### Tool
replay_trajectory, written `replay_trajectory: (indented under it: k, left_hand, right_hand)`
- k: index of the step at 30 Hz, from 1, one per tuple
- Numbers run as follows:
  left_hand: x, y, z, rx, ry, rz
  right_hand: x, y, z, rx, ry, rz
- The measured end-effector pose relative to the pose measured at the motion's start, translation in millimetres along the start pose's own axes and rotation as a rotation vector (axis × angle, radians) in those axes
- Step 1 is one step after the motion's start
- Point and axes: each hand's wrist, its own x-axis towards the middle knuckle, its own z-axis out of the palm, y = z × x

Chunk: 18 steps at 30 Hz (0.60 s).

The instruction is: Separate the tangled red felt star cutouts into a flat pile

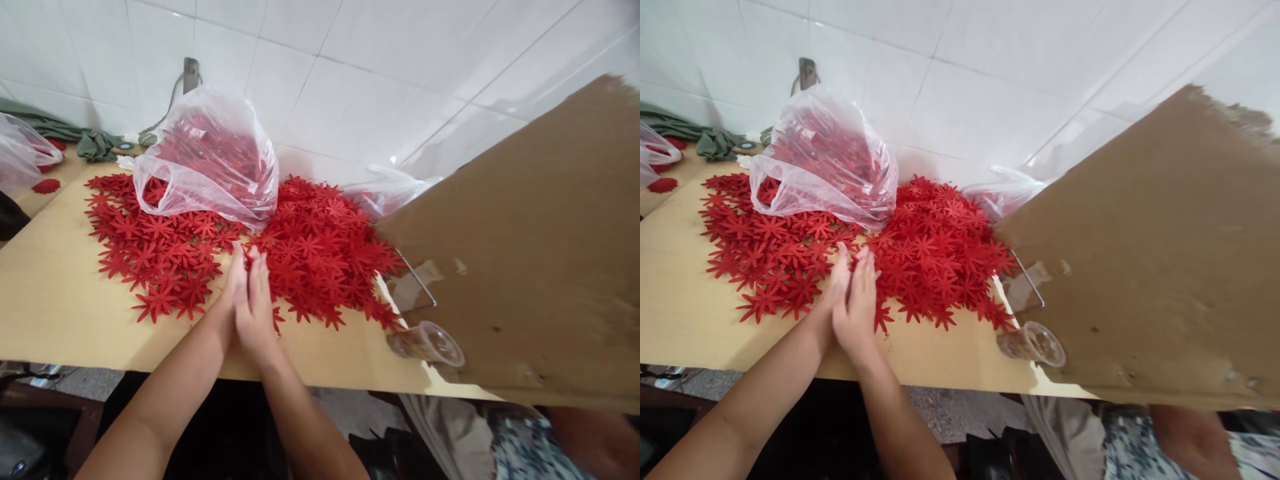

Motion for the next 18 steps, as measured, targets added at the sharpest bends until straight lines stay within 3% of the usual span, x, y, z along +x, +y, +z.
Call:
replay_trajectory:
  k: [3, 5, 9, 12, 14, 18]
  left_hand:
    - [1.4, -0.9, -3.8, -0.054, -0.026, -0.025]
    - [3.5, 0.1, -3.9, -0.082, -0.056, -0.028]
    - [6.8, 4.0, 0.4, -0.237, -0.085, -0.020]
    - [5.9, 1.3, 5.5, -0.411, -0.151, -0.054]
    - [4.9, -2.9, 7.7, -0.461, -0.192, -0.099]
    - [4.0, -5.8, 1.3, -0.549, -0.153, -0.135]
  right_hand:
    - [-17.9, -7.3, 3.4, -0.054, 0.010, -0.059]
    - [-15.5, -11.2, 1.5, -0.014, 0.010, -0.050]
    - [14.1, -10.8, -11.9, 0.239, -0.001, 0.032]
    - [42.6, -1.4, -20.2, 0.342, 0.142, 0.157]
    - [56.8, 5.1, -19.3, 0.230, 0.195, 0.196]
    - [49.1, 0.3, -3.9, -0.084, 0.076, 0.136]
